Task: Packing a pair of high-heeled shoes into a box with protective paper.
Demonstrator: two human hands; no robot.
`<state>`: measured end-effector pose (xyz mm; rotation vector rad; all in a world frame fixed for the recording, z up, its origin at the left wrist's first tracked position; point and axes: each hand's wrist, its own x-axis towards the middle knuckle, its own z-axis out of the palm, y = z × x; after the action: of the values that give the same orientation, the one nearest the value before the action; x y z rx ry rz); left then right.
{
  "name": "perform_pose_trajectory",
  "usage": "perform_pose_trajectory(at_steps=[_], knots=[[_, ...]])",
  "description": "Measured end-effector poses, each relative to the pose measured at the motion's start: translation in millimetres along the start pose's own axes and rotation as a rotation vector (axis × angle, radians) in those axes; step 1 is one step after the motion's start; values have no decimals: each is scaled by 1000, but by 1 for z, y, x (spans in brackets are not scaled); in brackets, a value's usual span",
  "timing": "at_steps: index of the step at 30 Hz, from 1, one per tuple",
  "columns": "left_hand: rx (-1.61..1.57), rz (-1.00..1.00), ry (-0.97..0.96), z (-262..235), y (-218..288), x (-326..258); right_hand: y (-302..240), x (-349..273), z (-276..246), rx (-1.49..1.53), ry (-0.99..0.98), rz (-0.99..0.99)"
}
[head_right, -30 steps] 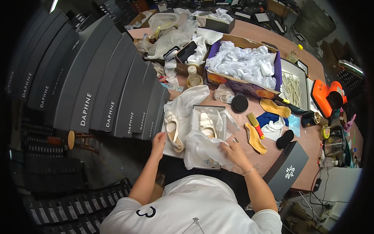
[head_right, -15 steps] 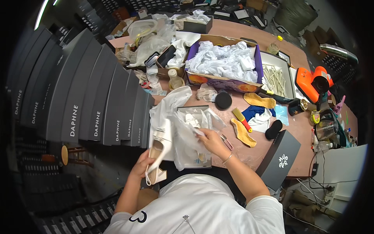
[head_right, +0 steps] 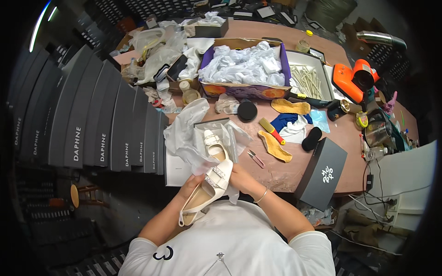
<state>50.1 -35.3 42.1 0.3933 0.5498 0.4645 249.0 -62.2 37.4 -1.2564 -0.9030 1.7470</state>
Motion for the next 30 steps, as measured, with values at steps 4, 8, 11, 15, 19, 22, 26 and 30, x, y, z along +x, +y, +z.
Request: perform_pose_trajectory(at_steps=[4,8,11,15,19,22,26,30], knots=[[123,130,-72,7,-10,5,-5,-17,-26,-294,-19,-93],[319,63,-74,13,-9,-8,-3,-35,-27,-312,-5,-143],[406,-17,-16,7,-7,-15,-7,-45,-25,-248,58,-24],[454,0,59,19,-2,-19,-2,-45,-37,-236,39,-81],[573,37,67,22,0,-23,-39,-35,-48,-298,-116,9],[691,9,90,14,-5,-24,-54,-28,-48,-93,-214,-18],[832,-80,116,3,-6,-21,-85,-7,-17,-467,-301,-185],[658,259,92,20,3,-21,-73,-14,-3,-862,-345,-622]])
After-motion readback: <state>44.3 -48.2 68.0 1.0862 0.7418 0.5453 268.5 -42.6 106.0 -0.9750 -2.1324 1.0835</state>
